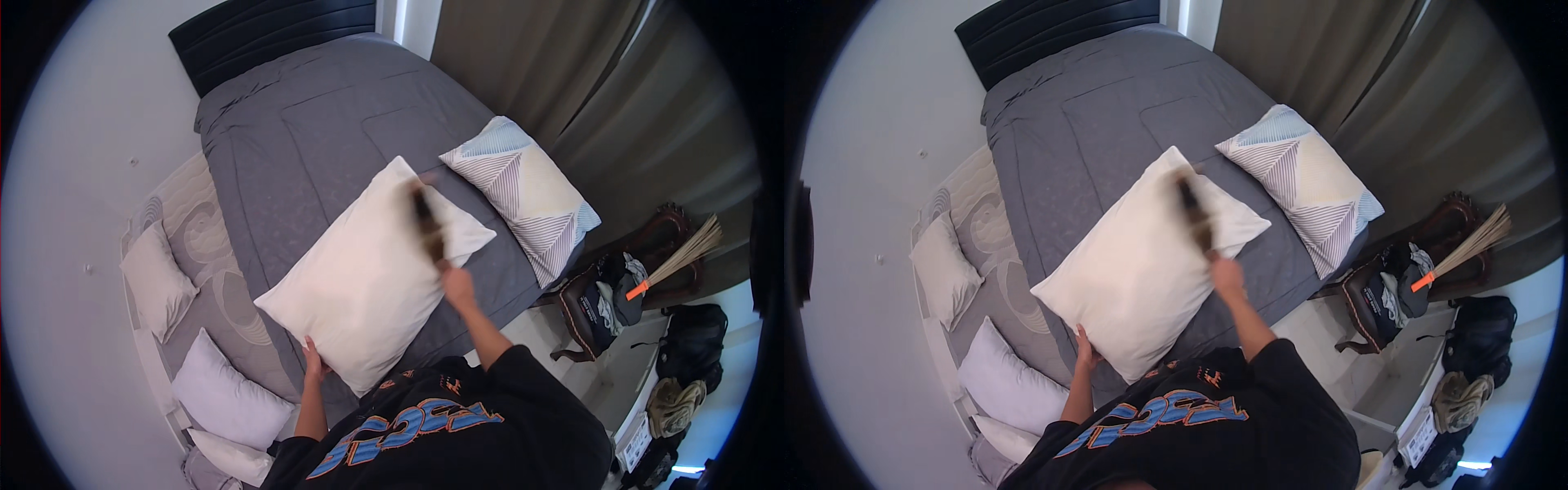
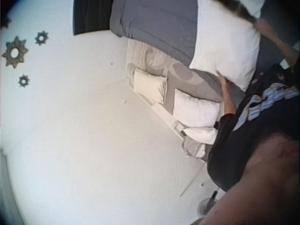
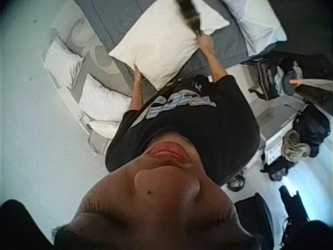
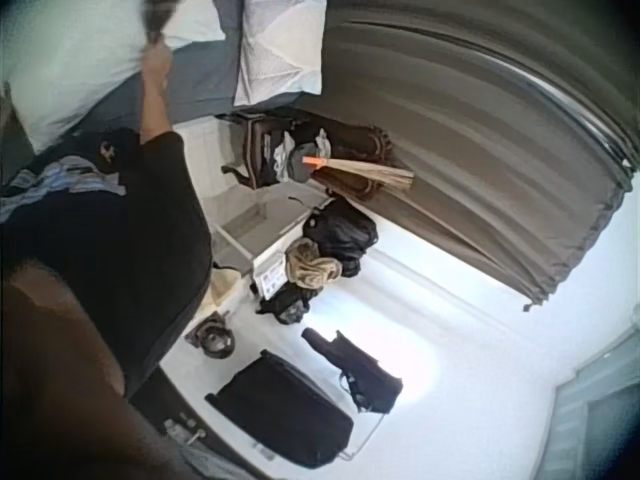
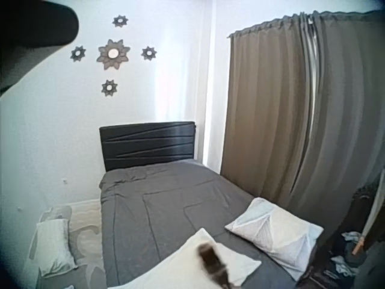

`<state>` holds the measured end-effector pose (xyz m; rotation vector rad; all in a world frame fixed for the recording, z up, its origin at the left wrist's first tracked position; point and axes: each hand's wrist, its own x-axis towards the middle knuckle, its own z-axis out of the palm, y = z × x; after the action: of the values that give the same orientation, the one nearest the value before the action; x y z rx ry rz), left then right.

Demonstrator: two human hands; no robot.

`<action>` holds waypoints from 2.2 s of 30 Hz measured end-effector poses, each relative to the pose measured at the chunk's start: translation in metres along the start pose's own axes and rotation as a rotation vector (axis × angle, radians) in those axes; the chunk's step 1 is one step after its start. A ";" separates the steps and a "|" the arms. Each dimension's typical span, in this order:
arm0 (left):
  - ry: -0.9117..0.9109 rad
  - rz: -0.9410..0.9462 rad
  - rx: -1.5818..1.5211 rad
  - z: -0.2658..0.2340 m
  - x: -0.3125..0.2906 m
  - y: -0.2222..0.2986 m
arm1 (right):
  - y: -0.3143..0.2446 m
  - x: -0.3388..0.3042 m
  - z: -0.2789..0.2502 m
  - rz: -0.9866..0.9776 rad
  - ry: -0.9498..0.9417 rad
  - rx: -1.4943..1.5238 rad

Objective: The person puts a white pillowcase onto a pillow on a bed. They struggle to fit the pillow inside the case, repeatedly adjusting the fabric and the pillow. A small cat is present on the bed and interacts with the person's hands and the pillow during the process.

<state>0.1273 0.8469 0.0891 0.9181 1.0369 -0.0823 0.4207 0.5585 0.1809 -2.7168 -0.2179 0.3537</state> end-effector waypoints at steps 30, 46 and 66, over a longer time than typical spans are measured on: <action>0.413 0.122 0.022 0.065 -0.036 -0.105 | 0.111 0.057 -0.030 -0.087 -0.145 0.375; 0.807 0.672 0.717 0.083 -0.063 -0.071 | 0.001 0.144 -0.074 -0.475 -0.101 0.206; 0.458 0.384 1.181 0.082 0.028 -0.076 | -0.135 0.029 0.012 -1.217 -0.272 -0.590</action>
<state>0.1654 0.7516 0.0362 2.2761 1.1910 -0.1742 0.4312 0.6918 0.2174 -2.4105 -2.1549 0.2874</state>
